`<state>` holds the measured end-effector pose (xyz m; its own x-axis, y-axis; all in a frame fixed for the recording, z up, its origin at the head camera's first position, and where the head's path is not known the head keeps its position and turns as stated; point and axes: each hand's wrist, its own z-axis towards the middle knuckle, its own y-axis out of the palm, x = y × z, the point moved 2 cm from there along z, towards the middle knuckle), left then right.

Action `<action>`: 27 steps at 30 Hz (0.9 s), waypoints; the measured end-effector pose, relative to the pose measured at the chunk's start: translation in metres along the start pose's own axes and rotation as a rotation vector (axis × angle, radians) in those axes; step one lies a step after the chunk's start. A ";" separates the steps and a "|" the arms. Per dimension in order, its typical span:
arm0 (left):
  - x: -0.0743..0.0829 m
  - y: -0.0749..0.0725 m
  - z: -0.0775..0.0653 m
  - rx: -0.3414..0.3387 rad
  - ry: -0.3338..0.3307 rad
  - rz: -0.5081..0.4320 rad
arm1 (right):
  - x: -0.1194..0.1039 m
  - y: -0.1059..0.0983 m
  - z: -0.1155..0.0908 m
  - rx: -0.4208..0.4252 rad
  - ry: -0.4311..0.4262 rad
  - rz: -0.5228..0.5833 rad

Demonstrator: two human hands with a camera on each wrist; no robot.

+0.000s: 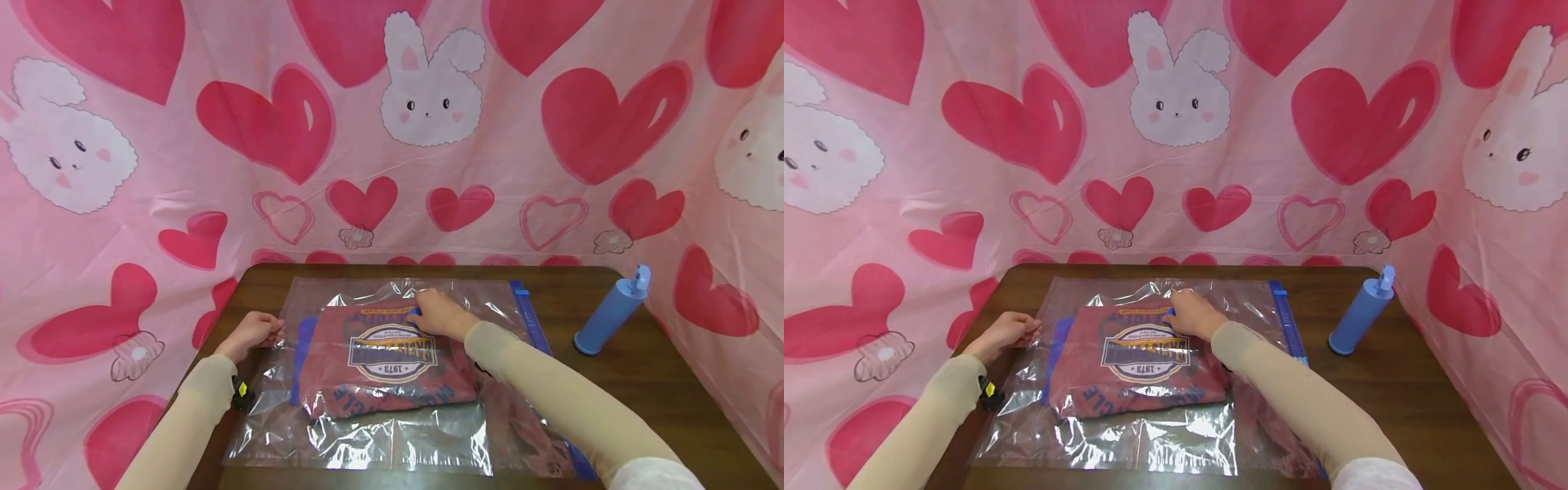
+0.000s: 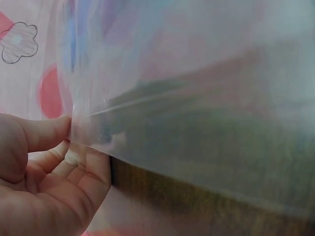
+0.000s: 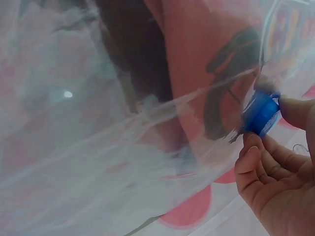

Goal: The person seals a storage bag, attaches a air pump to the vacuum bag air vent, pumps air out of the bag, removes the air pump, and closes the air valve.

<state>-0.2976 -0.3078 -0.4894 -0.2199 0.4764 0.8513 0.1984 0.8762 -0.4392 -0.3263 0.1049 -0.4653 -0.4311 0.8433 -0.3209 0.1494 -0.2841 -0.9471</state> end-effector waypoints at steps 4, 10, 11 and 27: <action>0.000 0.000 -0.001 -0.004 0.000 -0.003 | 0.000 0.002 0.000 -0.009 -0.006 0.008; 0.000 0.000 -0.002 -0.008 0.008 0.000 | 0.000 0.003 0.000 -0.018 -0.010 0.002; 0.000 0.000 -0.002 -0.005 0.004 -0.002 | 0.000 0.003 0.000 -0.020 -0.015 -0.001; 0.000 -0.001 0.000 0.002 0.001 0.024 | -0.004 -0.002 0.000 -0.017 -0.127 -0.050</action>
<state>-0.2973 -0.3088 -0.4893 -0.2141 0.4973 0.8407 0.2015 0.8647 -0.4601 -0.3248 0.1026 -0.4622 -0.5476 0.7913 -0.2722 0.1399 -0.2342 -0.9621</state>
